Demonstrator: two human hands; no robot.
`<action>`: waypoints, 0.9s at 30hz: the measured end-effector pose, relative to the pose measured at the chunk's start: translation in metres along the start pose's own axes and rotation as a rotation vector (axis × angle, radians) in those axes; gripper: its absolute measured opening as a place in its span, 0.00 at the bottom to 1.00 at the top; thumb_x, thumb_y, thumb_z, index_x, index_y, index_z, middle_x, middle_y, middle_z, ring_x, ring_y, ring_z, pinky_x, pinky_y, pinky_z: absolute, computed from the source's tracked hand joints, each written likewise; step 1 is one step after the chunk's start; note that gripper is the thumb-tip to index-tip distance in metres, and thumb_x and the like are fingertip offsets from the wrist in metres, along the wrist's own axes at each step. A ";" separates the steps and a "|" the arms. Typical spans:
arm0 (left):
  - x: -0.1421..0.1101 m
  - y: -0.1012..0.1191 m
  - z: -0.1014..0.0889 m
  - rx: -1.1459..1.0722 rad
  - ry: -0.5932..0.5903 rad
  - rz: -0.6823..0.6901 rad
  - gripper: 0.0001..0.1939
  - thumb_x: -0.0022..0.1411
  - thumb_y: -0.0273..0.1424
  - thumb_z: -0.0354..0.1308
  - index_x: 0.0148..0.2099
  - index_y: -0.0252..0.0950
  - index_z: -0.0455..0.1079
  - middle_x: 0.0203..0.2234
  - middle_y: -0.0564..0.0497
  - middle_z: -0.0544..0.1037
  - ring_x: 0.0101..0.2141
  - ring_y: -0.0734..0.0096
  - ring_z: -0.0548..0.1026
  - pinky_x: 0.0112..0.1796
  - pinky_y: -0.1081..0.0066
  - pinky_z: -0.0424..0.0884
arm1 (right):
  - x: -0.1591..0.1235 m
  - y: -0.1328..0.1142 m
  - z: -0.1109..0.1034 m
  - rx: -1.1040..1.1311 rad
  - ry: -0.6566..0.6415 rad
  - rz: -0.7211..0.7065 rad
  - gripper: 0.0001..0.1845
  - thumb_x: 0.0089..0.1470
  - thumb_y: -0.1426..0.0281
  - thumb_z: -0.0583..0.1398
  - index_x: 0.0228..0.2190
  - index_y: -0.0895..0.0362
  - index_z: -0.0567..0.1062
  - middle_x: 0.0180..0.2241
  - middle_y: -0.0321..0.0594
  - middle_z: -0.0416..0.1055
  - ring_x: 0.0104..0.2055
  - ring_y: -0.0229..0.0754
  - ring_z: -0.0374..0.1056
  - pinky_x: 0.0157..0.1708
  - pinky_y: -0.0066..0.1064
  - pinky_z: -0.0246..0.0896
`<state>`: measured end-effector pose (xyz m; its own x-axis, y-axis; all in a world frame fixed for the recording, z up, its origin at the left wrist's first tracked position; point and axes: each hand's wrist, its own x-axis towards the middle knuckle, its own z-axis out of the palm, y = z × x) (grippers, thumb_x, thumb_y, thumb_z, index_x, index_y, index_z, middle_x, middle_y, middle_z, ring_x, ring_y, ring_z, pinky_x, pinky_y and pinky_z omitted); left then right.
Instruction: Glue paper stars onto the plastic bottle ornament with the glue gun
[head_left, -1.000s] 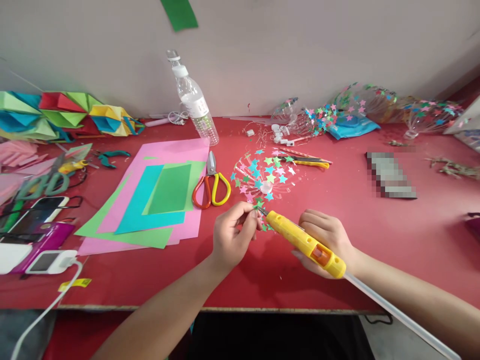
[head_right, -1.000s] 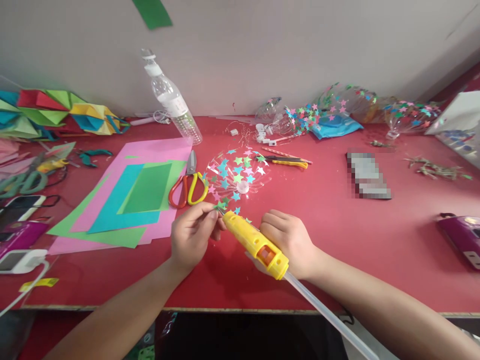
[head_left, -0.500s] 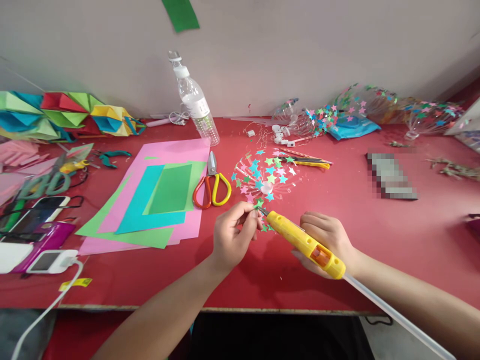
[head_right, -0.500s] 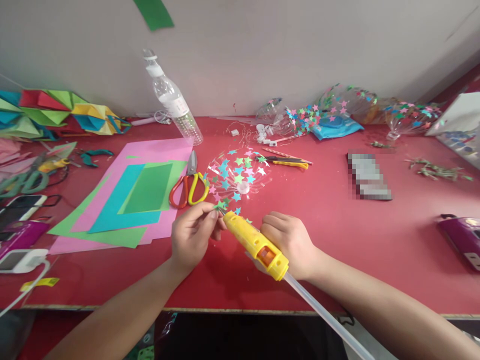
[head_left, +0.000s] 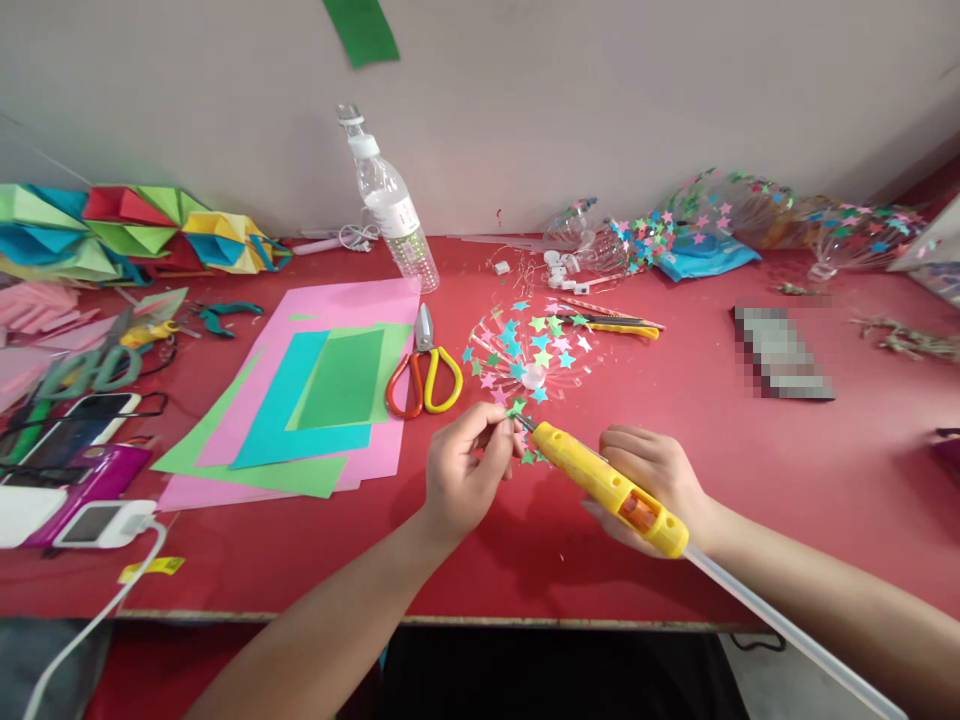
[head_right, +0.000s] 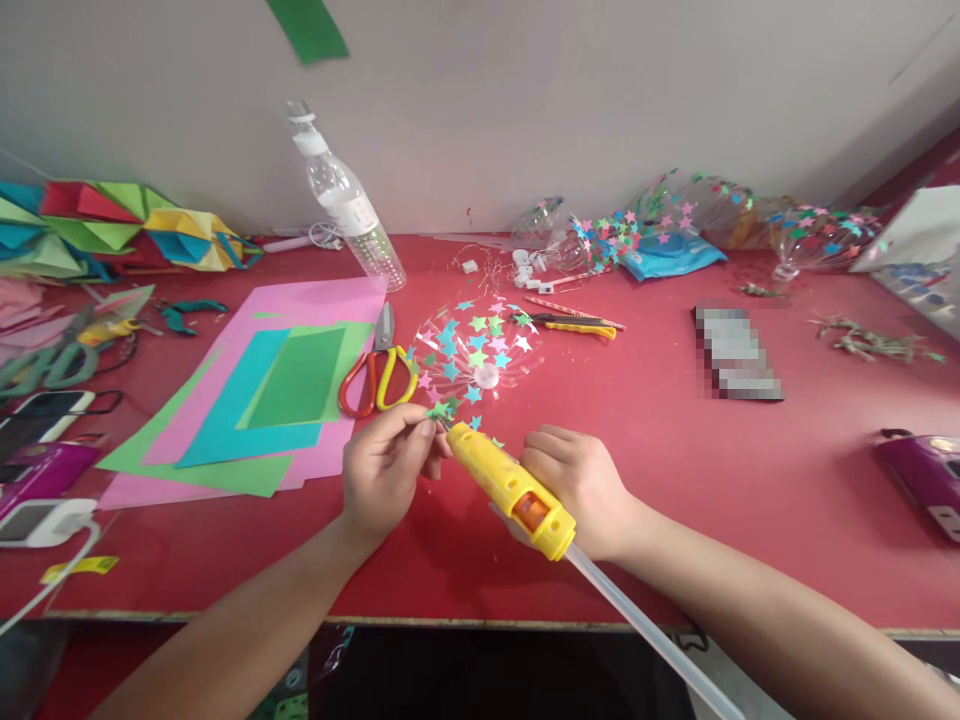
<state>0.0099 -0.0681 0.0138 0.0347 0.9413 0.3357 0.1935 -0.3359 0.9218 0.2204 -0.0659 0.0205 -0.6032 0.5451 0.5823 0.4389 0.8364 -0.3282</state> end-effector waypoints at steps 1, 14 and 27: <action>0.001 0.001 -0.001 0.047 0.000 0.037 0.10 0.67 0.29 0.49 0.32 0.36 0.65 0.21 0.55 0.73 0.17 0.81 0.68 0.19 0.80 0.66 | 0.000 0.000 0.000 -0.001 -0.007 -0.002 0.12 0.52 0.69 0.55 0.22 0.52 0.56 0.19 0.31 0.54 0.22 0.36 0.50 0.23 0.31 0.46; 0.003 0.005 -0.003 0.254 -0.206 0.330 0.09 0.63 0.25 0.50 0.29 0.36 0.64 0.17 0.54 0.72 0.19 0.77 0.69 0.22 0.75 0.64 | 0.002 0.007 -0.029 -0.142 0.221 0.281 0.04 0.53 0.72 0.57 0.32 0.54 0.64 0.34 0.41 0.68 0.32 0.41 0.65 0.30 0.32 0.60; 0.001 -0.002 0.011 -0.348 -0.452 -0.475 0.10 0.62 0.34 0.52 0.30 0.35 0.65 0.17 0.55 0.73 0.13 0.80 0.67 0.16 0.79 0.62 | -0.017 0.058 -0.022 -0.481 -0.403 0.553 0.05 0.51 0.71 0.60 0.32 0.60 0.70 0.31 0.42 0.67 0.28 0.40 0.65 0.30 0.32 0.58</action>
<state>0.0201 -0.0664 0.0097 0.4397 0.8841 -0.1584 -0.0306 0.1910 0.9811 0.2710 -0.0274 0.0081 -0.3689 0.9251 0.0903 0.9229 0.3761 -0.0823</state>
